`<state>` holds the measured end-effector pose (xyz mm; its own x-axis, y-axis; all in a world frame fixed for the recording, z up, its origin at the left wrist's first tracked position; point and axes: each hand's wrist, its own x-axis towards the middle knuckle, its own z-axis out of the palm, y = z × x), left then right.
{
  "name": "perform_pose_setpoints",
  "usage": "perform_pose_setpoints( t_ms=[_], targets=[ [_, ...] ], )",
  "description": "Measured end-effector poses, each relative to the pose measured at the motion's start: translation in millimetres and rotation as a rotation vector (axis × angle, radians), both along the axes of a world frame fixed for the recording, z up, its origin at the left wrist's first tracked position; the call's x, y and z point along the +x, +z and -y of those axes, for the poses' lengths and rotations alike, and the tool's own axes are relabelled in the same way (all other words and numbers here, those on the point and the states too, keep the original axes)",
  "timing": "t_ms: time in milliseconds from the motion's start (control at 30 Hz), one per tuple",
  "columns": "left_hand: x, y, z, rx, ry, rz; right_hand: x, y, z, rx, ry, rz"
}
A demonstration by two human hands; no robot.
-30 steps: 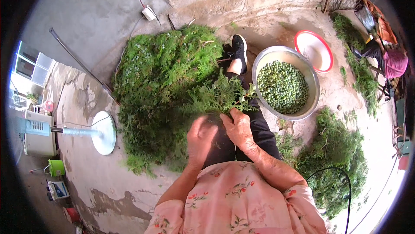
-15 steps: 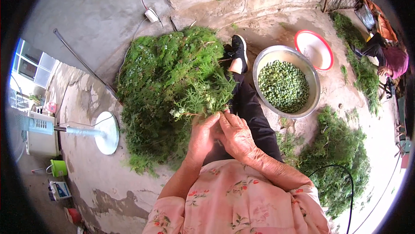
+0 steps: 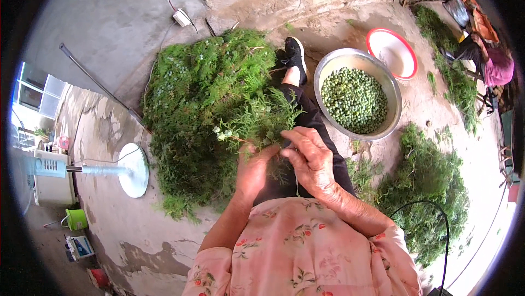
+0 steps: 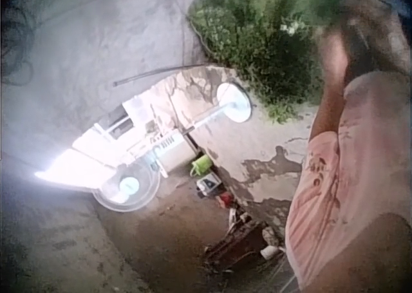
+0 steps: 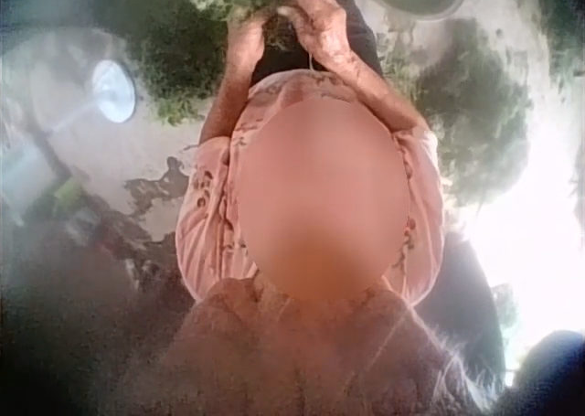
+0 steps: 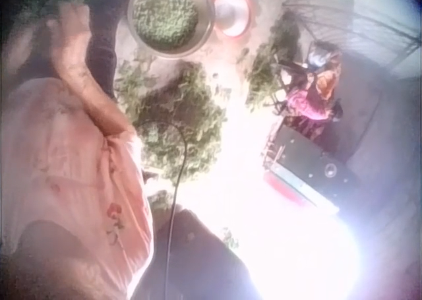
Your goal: The person picks up branches from a pile of greenery and plucks small green berries from them by hand, dropping the berries into a metal bowl. They repeat this process, occasionally setting aside stripped branches and reaching for new ones from the pile.
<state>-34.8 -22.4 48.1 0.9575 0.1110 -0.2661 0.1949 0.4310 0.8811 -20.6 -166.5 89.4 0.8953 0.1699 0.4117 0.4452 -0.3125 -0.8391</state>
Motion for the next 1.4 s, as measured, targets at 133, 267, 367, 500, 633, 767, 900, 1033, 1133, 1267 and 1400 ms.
perform_pose_setpoints(
  t_ms=[133, 267, 367, 500, 633, 767, 900, 1033, 1133, 1267, 1400],
  targets=[
    [-3.3, -4.4, 3.0, 0.016, -0.02, 0.019, 7.6, -25.7, -9.0, 0.003, -0.003, 0.001],
    [-2.4, 5.2, 7.1, -0.135, 0.028, -0.085, 4.9, -33.4, -1.7, -0.021, -0.029, -0.131],
    [-1.6, 10.0, 12.0, -0.275, 0.044, -0.108, 0.5, -38.2, -0.2, -0.021, -0.011, -0.126],
    [-1.6, 6.5, 11.0, -0.336, 0.072, -0.154, -3.4, -31.0, 2.0, -0.011, 0.0, -0.114],
    [-5.6, 3.8, 12.4, -0.141, 0.128, -0.251, 1.8, -27.8, 11.4, 0.001, -0.062, -0.026],
    [-10.7, -15.4, 3.2, 0.223, 0.006, -0.344, 13.6, -11.6, 9.1, -0.034, -0.076, -0.117],
    [-8.1, 4.2, 19.6, 0.153, -0.002, -0.19, 23.8, -29.1, 7.1, -0.067, -0.08, -0.085],
    [-9.8, 9.5, 14.3, -0.011, -0.05, -0.227, 24.9, -20.4, 10.9, 0.147, -0.046, -0.409],
    [-11.2, 20.9, 17.9, 0.093, -0.068, -0.259, 27.9, -18.1, 16.7, 0.637, -0.015, -0.912],
    [-8.9, 32.7, 21.0, -0.069, 0.061, -0.4, 41.4, -15.9, 38.6, 0.792, 0.002, -0.808],
    [-7.1, 27.7, 17.3, -0.116, -0.042, -0.296, 34.2, -14.7, 44.9, 0.585, 0.299, -0.877]
  ],
)
